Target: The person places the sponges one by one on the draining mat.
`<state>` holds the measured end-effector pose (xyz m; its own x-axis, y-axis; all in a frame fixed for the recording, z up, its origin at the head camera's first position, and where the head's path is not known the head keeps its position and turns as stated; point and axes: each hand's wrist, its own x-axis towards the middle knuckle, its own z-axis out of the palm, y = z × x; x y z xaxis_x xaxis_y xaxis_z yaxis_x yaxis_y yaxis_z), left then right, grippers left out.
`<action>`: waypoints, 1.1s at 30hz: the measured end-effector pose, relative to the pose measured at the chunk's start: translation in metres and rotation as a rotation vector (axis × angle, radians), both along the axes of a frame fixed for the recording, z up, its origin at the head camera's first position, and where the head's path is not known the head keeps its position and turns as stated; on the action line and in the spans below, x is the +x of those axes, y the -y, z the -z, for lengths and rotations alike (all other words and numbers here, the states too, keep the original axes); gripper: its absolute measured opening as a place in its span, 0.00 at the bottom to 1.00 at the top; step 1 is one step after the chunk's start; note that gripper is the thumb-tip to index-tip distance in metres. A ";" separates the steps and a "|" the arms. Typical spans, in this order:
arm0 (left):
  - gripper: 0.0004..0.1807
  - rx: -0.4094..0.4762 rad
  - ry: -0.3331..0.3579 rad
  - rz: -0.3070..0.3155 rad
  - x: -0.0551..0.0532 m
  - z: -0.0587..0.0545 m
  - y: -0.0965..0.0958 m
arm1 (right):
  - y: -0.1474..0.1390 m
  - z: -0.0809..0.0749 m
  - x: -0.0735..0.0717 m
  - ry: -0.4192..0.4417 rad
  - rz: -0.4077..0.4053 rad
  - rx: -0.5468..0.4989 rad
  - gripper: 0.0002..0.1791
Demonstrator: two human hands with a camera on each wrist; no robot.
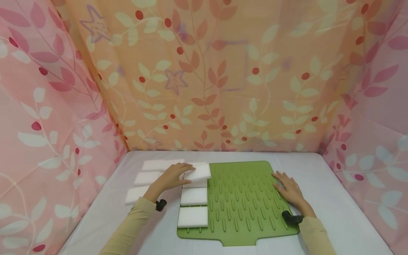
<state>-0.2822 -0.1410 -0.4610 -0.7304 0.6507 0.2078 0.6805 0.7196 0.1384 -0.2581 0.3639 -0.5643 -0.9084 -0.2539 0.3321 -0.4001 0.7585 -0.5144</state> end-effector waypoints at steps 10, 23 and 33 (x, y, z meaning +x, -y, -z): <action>0.29 0.026 0.031 0.010 -0.010 0.001 -0.015 | 0.000 0.001 0.000 0.008 -0.001 -0.005 0.27; 0.29 0.059 0.021 0.054 -0.028 0.008 -0.041 | 0.002 0.000 0.001 0.005 -0.001 -0.004 0.27; 0.28 0.038 0.058 0.032 -0.037 0.009 -0.060 | 0.001 0.000 0.000 0.001 0.005 0.000 0.27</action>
